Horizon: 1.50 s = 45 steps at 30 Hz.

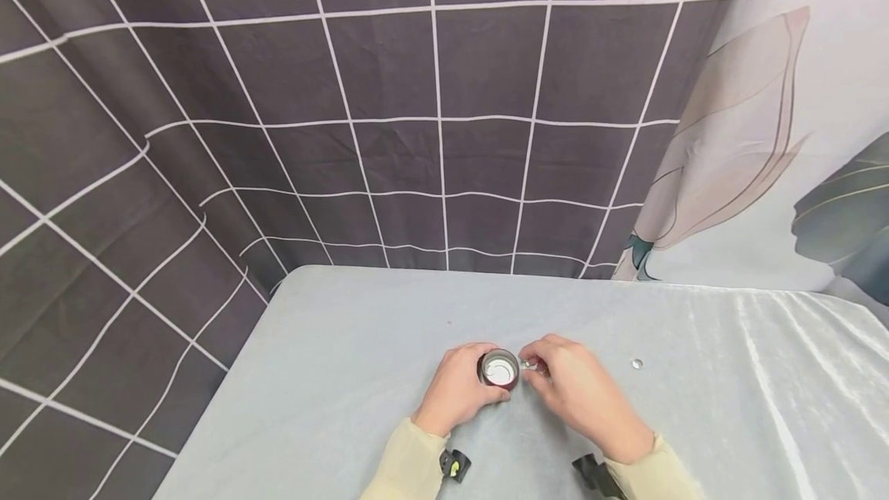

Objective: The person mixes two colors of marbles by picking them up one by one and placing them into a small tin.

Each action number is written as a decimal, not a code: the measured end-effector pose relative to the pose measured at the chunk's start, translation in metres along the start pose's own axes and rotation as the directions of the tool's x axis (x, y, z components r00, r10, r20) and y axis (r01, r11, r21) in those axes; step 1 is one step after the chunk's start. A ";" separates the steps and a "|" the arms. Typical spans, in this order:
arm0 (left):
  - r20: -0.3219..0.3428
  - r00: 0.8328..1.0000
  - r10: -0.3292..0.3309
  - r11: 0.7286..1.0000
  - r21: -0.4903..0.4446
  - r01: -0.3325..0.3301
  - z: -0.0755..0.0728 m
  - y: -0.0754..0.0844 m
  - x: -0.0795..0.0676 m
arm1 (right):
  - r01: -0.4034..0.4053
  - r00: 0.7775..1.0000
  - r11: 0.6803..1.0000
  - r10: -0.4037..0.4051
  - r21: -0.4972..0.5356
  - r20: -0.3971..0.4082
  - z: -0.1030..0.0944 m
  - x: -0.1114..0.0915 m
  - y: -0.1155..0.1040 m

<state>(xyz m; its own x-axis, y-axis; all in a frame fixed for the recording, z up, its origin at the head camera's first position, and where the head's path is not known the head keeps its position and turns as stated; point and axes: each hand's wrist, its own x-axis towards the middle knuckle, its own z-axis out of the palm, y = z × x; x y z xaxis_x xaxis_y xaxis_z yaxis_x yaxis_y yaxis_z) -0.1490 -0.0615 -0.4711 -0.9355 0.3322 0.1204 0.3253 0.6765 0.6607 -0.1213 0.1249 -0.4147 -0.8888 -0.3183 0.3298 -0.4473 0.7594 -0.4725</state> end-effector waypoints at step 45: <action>-0.002 1.000 0.017 1.000 0.027 -0.017 -0.002 0.001 0.002 | 0.077 0.996 0.995 -0.073 0.062 -0.060 0.049 0.001 0.004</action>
<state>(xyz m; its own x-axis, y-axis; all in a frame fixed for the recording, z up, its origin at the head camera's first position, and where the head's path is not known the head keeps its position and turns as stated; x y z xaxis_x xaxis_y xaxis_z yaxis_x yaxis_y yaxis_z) -0.1510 -0.0612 -0.4689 -0.9300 0.3427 0.1328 0.3447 0.6880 0.6386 -0.1284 0.0998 -0.4558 -0.8460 -0.3385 0.4120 -0.5197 0.6962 -0.4951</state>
